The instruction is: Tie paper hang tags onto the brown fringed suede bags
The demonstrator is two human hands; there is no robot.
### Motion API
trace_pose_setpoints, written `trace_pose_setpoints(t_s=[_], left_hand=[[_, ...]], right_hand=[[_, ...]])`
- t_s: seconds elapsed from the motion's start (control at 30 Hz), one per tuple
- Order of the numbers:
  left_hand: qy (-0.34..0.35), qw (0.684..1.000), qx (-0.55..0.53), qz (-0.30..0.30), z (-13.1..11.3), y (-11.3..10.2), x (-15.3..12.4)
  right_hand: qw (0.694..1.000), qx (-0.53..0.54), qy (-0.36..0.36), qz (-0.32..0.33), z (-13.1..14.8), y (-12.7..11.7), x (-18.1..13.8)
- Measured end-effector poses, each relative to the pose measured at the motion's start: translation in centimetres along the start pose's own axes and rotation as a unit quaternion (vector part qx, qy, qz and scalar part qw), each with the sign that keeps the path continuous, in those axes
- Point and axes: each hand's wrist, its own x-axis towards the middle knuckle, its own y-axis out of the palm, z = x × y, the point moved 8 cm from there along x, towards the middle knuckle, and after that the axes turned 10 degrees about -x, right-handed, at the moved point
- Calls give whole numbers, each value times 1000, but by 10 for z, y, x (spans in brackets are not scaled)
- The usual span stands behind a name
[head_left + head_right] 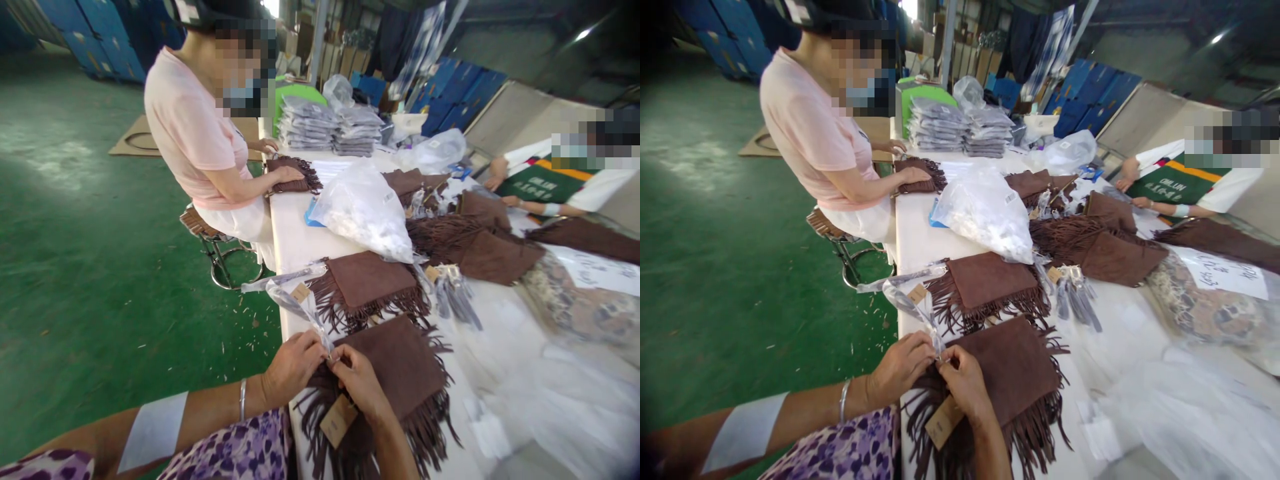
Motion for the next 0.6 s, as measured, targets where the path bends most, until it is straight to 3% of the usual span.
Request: trace_pose_setpoints(t_s=[0.33,0.6], left_hand=[[32,998,57,14,1,4,-1],[74,978,176,89,11,25,-6]], right_hand=[[999,46,8,16,-2,1,1],[997,58,-2,52,-5,5,7]])
